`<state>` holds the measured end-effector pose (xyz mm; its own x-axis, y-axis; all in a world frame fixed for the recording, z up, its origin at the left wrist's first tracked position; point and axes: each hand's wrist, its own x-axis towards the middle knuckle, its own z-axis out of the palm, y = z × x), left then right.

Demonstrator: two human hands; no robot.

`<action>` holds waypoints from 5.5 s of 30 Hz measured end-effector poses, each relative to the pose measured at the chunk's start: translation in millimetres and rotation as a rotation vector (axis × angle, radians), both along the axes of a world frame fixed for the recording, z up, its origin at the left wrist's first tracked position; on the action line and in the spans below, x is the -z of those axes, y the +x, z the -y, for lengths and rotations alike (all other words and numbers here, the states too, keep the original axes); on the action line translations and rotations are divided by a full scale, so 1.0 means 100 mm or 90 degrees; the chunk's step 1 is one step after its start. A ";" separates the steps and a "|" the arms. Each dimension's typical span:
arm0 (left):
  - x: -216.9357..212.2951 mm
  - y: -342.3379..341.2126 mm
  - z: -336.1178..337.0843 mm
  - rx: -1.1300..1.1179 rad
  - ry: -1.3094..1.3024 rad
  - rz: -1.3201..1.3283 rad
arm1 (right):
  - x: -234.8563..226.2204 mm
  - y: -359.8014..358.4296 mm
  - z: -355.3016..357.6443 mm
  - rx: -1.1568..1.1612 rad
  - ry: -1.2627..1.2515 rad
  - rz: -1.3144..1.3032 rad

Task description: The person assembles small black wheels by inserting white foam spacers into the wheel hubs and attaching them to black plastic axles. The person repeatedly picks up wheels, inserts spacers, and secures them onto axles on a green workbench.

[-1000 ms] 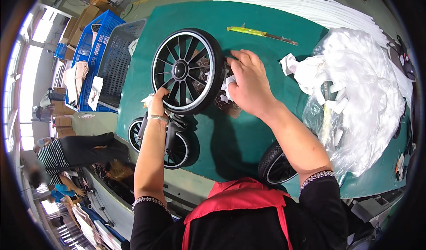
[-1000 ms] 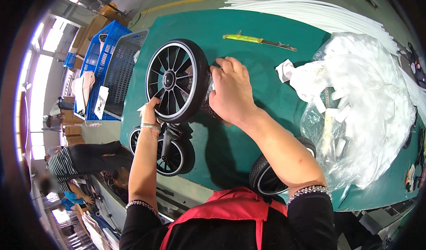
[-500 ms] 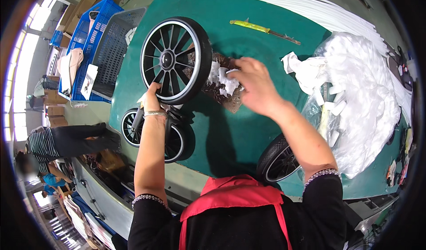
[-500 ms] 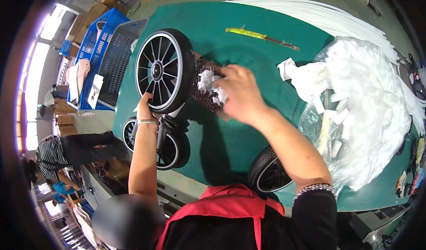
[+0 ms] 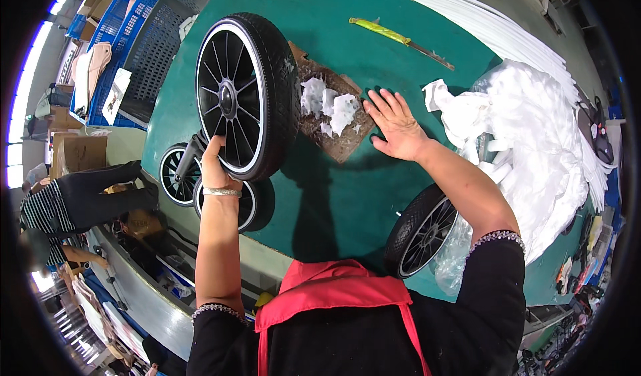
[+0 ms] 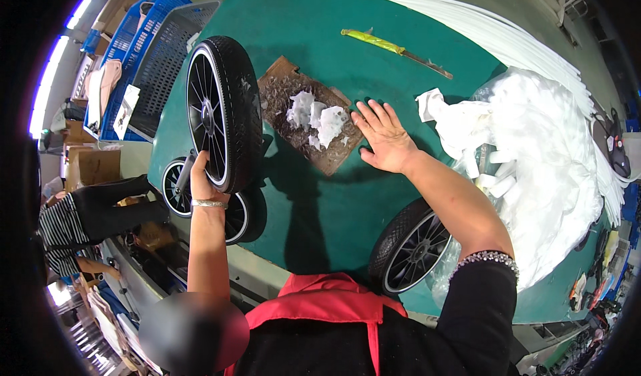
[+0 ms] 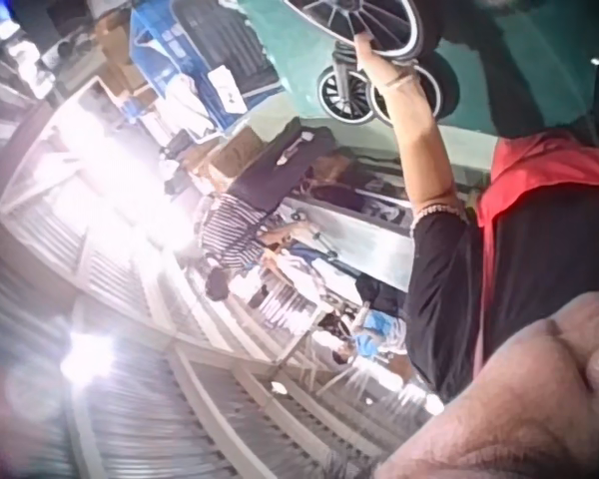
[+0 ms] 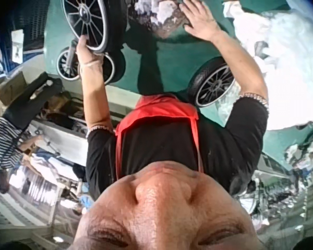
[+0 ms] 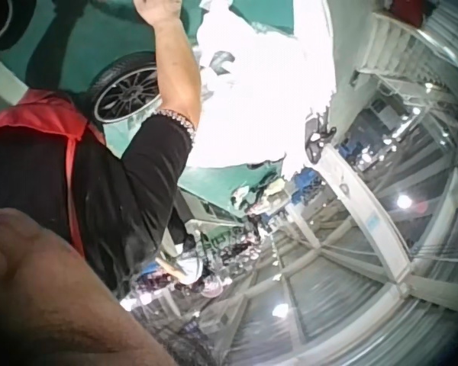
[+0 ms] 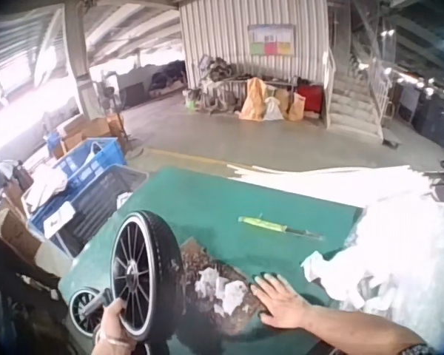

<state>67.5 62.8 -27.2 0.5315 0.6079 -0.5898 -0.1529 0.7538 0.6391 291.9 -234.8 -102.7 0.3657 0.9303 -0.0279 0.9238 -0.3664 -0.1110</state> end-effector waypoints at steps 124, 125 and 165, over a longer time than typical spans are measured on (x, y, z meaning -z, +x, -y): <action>0.01 -2.08 1.52 0.559 -0.146 0.126 | -2.86 -2.02 -0.35 -0.228 0.518 -0.242; 0.04 -2.09 1.55 0.614 -0.114 0.104 | -2.89 -2.16 -0.44 -0.261 0.516 -0.283; 0.41 -2.08 1.68 0.548 -0.432 0.214 | -2.45 -2.09 -0.97 -0.105 0.216 -0.625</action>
